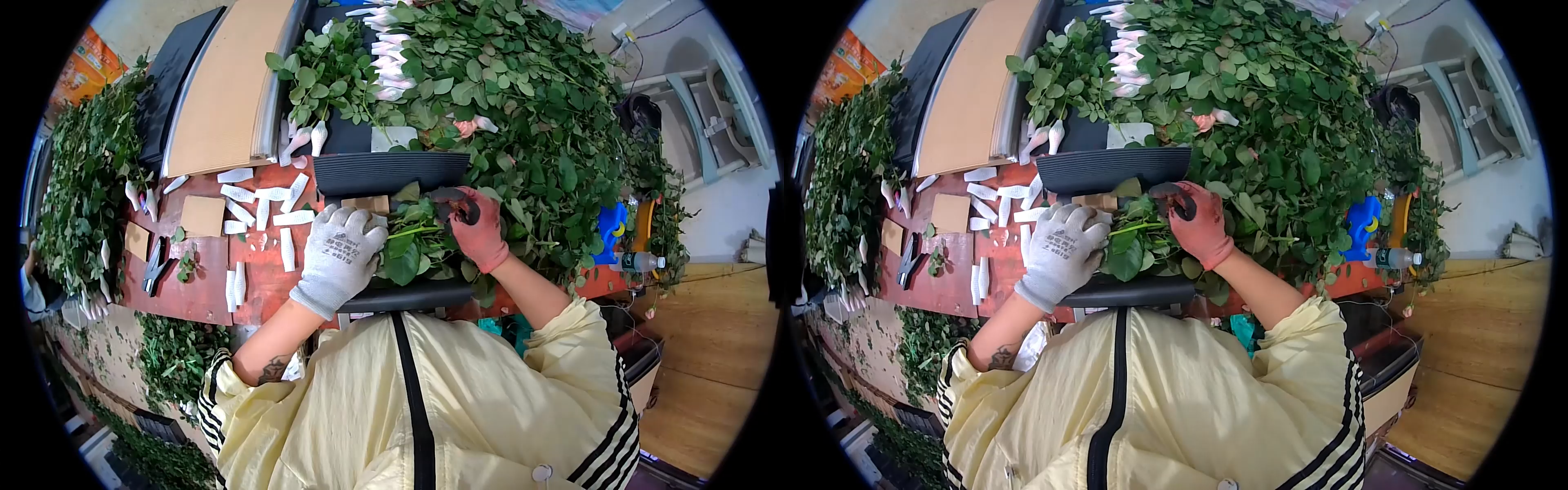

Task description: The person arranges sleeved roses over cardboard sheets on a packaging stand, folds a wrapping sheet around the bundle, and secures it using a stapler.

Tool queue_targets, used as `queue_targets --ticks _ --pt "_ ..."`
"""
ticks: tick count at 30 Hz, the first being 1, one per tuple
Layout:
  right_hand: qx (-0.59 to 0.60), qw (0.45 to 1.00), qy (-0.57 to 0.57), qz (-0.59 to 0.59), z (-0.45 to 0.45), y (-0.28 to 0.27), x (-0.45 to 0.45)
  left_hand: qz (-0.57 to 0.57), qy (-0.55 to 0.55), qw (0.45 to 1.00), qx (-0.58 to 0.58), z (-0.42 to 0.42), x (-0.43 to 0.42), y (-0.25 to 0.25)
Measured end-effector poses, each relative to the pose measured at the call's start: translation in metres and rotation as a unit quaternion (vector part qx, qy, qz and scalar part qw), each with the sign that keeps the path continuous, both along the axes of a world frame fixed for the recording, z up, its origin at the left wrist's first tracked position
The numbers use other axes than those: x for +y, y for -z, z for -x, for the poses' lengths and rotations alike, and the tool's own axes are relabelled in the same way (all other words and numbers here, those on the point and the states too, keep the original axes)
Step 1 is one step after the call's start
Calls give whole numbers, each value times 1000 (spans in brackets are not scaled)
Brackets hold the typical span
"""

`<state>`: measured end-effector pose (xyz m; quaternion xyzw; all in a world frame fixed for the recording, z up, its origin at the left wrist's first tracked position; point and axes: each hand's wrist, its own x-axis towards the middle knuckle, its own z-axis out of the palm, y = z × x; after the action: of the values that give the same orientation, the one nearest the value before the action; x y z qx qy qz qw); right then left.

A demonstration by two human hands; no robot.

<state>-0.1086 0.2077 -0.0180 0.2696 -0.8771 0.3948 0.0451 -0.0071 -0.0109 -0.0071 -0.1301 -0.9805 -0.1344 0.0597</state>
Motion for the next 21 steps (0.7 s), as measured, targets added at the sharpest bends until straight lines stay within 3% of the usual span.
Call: queue_targets --ticks 4,6,9,11,13,15,17,19,21 --pt "22 998 36 40 -5 3 4 -28 6 1000 5 0 0 1" --pt "-130 981 24 145 3 15 9 -29 2 1000 0 -1 0 1" --pt "-178 950 107 235 1 11 12 -4 -2 1000 7 -5 0 2" --pt "-203 939 65 270 -2 -1 9 -29 3 1000 -3 -7 0 4" --pt "-135 977 51 156 -8 -9 9 -21 4 1000 -14 -8 0 4" --pt "-124 982 36 136 0 6 12 17 7 1000 26 -8 0 -1" --pt "-83 996 40 -12 -3 -4 5 -22 7 1000 14 -3 -4 -8" --pt "-81 996 28 11 1 13 9 -61 4 998 0 5 -5 -10" --pt "12 998 40 -55 -5 4 2 -97 -21 991 -90 20 -2 -5"
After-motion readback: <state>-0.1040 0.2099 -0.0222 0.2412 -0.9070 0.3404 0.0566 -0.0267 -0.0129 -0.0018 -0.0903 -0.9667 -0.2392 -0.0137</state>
